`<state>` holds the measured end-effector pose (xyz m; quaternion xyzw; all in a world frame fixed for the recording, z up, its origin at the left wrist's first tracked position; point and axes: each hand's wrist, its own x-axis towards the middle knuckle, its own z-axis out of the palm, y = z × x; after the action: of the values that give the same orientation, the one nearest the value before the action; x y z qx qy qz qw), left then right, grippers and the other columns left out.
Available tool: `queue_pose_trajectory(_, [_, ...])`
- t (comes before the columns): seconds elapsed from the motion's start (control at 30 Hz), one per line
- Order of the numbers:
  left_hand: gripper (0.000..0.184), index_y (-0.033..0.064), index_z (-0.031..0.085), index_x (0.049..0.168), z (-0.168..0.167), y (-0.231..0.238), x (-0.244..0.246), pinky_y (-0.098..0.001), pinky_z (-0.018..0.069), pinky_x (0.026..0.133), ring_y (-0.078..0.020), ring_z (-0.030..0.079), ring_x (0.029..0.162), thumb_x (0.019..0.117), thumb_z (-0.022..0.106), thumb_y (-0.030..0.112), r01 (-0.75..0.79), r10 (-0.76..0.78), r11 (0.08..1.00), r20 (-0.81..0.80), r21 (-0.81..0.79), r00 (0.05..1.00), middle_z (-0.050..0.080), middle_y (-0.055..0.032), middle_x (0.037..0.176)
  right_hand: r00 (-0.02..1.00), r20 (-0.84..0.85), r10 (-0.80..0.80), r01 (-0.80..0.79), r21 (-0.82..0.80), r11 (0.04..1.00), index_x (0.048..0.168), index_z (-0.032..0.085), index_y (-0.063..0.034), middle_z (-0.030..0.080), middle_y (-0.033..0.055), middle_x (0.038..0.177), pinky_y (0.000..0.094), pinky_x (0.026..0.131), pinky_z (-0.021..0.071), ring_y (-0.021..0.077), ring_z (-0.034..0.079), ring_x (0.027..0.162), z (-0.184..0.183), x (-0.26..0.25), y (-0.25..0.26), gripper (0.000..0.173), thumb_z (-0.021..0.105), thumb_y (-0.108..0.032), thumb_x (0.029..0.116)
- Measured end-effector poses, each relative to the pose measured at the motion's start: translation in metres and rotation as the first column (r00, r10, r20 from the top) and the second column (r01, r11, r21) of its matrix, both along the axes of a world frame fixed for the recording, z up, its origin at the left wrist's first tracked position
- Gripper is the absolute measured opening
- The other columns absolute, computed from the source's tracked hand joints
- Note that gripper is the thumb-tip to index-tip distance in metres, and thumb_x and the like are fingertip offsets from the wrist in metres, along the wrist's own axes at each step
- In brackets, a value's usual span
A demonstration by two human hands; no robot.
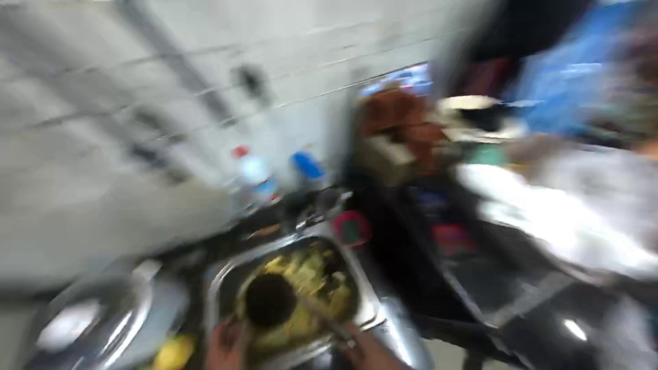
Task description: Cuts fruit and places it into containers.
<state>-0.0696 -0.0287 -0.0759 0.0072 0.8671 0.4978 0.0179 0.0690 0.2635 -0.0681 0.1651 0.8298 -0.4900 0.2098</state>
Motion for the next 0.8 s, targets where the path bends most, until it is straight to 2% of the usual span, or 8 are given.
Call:
queue_pose_trajectory(0.1, [0.051,-0.0018,0.053,0.141,0.008,0.015,-0.015,-0.0446,0.0562,0.098,-0.0279,0.067,0.111,0.0956,0.070,0.014,-0.132,0.146,0.988,0.200,-0.080,0.969,0.066,-0.0216,0.125,0.995,0.034,0.099,-0.098,-0.011,0.995,0.142,0.055,-0.0080,0.073,0.0183,0.098,0.0563,0.081,0.0584,0.0326,0.072,0.085,-0.003,-0.007,-0.001,0.047,0.058,-0.036,0.1045])
queue_pose_trajectory(0.23, [0.058,0.0037,0.054,0.140,-0.011,-0.001,-0.021,-0.0481,0.0543,0.099,-0.0306,0.065,0.113,0.0887,0.075,0.023,-0.269,0.329,0.933,0.259,-0.240,0.908,0.065,-0.0175,0.122,0.976,0.047,0.212,-0.213,0.016,0.977,0.138,0.052,-0.0054,0.066,0.0150,0.081,0.0536,0.068,0.0564,0.0297,0.065,0.069,-0.017,-0.018,0.000,0.046,0.055,-0.038,0.1052])
queue_pose_trajectory(0.37, [0.095,-0.0084,0.039,0.150,-0.026,-0.045,-0.040,-0.0608,0.0389,0.114,-0.0513,0.044,0.138,0.0800,0.084,0.036,-0.542,0.652,0.718,0.150,-0.437,0.743,0.044,-0.0359,0.148,0.963,0.028,0.270,-0.271,0.075,0.960,0.136,0.055,-0.0127,0.064,0.0100,0.074,0.0521,0.061,0.0557,0.0266,0.063,0.061,-0.022,-0.036,-0.003,0.045,0.052,-0.046,0.1051])
queue_pose_trajectory(0.47, [0.103,-0.0057,0.032,0.155,-0.054,-0.079,-0.065,-0.0613,0.0361,0.116,-0.0531,0.039,0.142,0.0789,0.086,0.038,-0.631,0.754,0.614,0.116,-0.474,0.646,0.039,-0.0375,0.152,0.963,0.019,0.267,-0.267,0.113,0.957,0.134,0.055,-0.0181,0.063,0.0061,0.074,0.0479,0.060,0.0562,0.0230,0.063,0.061,-0.024,-0.049,-0.002,0.043,0.052,-0.049,0.1045])
queue_pose_trajectory(0.57, [0.091,0.0017,0.040,0.151,-0.071,-0.098,-0.080,-0.0640,0.0422,0.109,-0.0526,0.047,0.135,0.0795,0.086,0.032,-0.627,0.772,0.596,0.143,-0.502,0.619,0.044,-0.0355,0.148,0.951,0.117,0.287,-0.302,0.145,0.942,0.137,0.052,-0.0195,0.064,0.0077,0.077,0.0492,0.064,0.0569,0.0250,0.065,0.065,-0.021,-0.065,-0.001,0.044,0.050,-0.050,0.1055])
queue_pose_trajectory(0.67, [0.086,-0.0004,0.047,0.144,-0.076,-0.102,-0.075,-0.0607,0.0452,0.108,-0.0488,0.052,0.131,0.0740,0.090,0.025,-0.664,0.763,0.604,0.079,-0.441,0.641,0.051,-0.0335,0.141,0.939,0.197,0.281,-0.313,0.158,0.936,0.139,0.052,-0.0205,0.066,0.0090,0.082,0.0511,0.069,0.0569,0.0269,0.066,0.070,-0.021,-0.072,0.004,0.045,0.048,-0.050,0.1060])
queue_pose_trajectory(0.73, [0.085,-0.0077,0.045,0.141,-0.077,-0.087,-0.063,-0.0550,0.0435,0.111,-0.0463,0.052,0.132,0.0738,0.089,0.019,-0.668,0.713,0.659,0.004,-0.345,0.701,0.052,-0.0351,0.139,0.943,0.227,0.243,-0.279,0.146,0.949,0.140,0.053,-0.0198,0.067,0.0100,0.085,0.0519,0.072,0.0570,0.0276,0.067,0.074,-0.025,-0.073,0.008,0.045,0.048,-0.050,0.1061])
queue_pose_trajectory(0.8, [0.086,-0.0118,0.040,0.141,-0.074,-0.059,-0.052,-0.0519,0.0455,0.110,-0.0441,0.054,0.128,0.0736,0.088,0.013,-0.584,0.605,0.773,0.011,-0.250,0.796,0.052,-0.0359,0.136,0.944,0.251,0.213,-0.252,0.133,0.959,0.140,0.053,-0.0184,0.068,0.0106,0.086,0.0510,0.072,0.0579,0.0272,0.068,0.074,-0.031,-0.077,0.006,0.047,0.048,-0.050,0.1060])
